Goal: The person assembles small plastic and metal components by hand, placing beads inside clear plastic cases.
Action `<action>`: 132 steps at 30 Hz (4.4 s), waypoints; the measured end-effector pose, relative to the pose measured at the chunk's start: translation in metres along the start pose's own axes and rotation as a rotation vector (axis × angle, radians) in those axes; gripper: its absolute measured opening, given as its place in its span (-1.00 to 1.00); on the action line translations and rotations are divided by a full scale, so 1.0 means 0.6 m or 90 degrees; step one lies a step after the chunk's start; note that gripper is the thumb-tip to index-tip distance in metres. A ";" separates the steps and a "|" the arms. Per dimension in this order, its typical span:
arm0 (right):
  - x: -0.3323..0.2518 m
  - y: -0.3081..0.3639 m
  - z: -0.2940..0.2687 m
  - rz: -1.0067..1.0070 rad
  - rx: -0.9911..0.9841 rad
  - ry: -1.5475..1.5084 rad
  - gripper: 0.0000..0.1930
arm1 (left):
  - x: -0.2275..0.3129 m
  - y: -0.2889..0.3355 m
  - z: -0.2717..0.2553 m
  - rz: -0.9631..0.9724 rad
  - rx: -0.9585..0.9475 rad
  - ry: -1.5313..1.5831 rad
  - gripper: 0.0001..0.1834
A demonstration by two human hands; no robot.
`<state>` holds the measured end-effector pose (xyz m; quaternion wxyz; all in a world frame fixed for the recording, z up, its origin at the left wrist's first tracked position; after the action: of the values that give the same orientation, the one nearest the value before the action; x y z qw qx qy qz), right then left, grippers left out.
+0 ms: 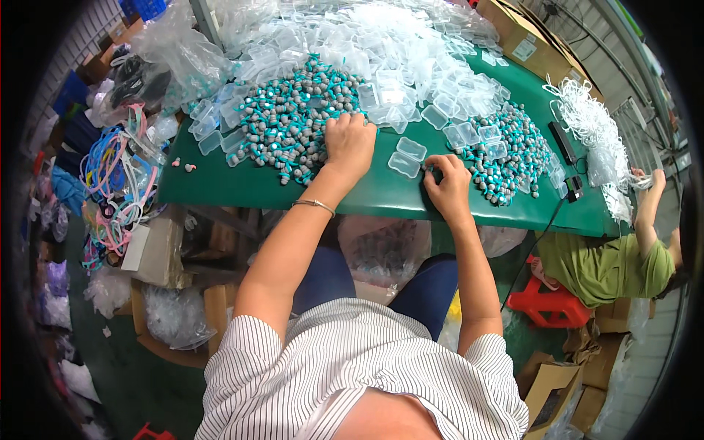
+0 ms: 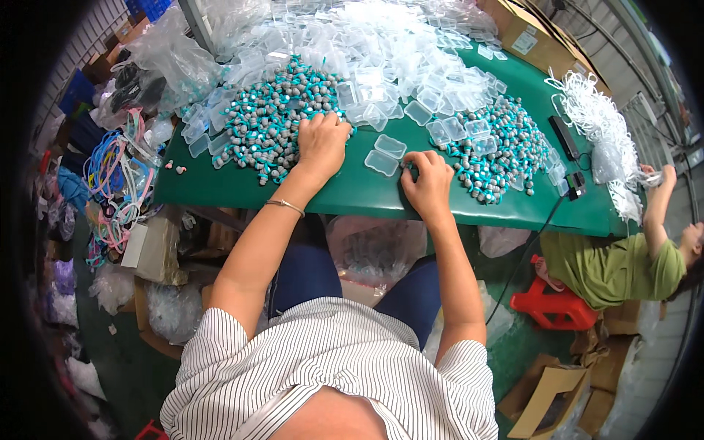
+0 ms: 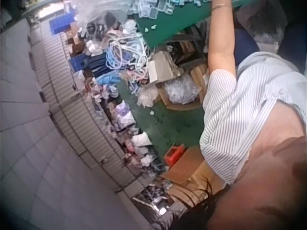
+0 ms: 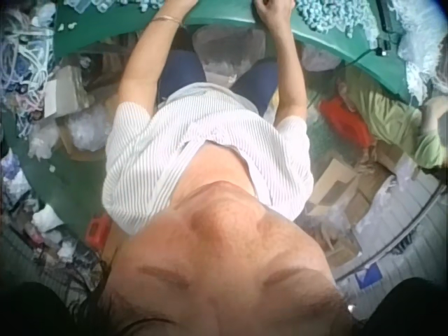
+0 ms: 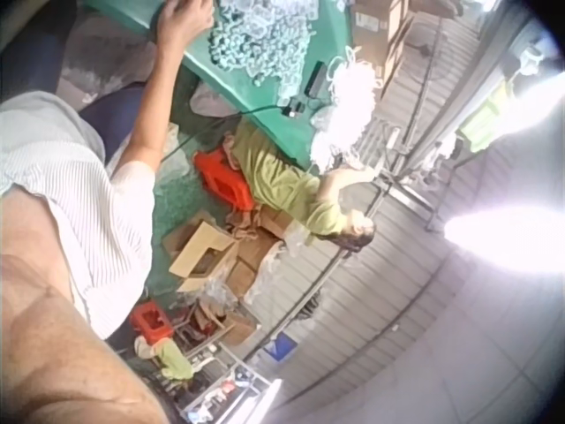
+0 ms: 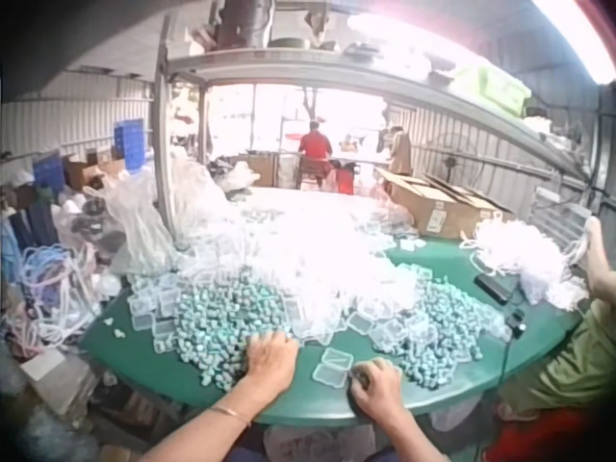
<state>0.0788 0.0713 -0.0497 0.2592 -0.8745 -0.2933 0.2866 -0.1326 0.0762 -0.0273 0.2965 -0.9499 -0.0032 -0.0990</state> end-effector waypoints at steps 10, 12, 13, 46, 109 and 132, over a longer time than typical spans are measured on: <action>-0.014 0.002 -0.006 -0.042 -0.024 0.025 -0.76 | 0.029 0.052 -0.011 -0.025 -0.064 0.124 -0.94; -0.011 0.002 -0.005 -0.040 -0.028 0.037 -0.77 | 0.035 0.055 -0.020 -0.056 -0.077 0.163 -0.93; -0.008 0.003 -0.002 -0.033 -0.035 0.028 -0.77 | 0.033 0.055 -0.020 -0.058 -0.075 0.163 -0.93; -0.040 -0.035 -0.007 -0.151 -0.111 -0.243 -0.70 | 0.065 0.071 0.012 0.018 -0.152 0.353 -0.46; 0.238 -0.316 0.018 0.044 -0.281 0.119 -0.54 | 0.084 0.088 -0.002 0.097 -0.151 0.498 -0.79; -0.094 0.048 -0.089 -0.217 0.040 0.064 -0.78 | 0.043 0.082 -0.084 -0.024 -0.009 0.256 -0.85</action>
<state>0.0867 -0.0010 -0.0106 0.3454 -0.8169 -0.4147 0.2034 -0.1134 0.0060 -0.0097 0.2822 -0.9130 0.0386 -0.2922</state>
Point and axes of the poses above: each hand's wrist, its own y-axis away from the middle knuckle, its own z-axis out of the palm, x = y × z, the point moved 6 cm from there along -y, towards the middle knuckle, and after that the axes turned 9 degrees about -z, right-handed, at the moved point
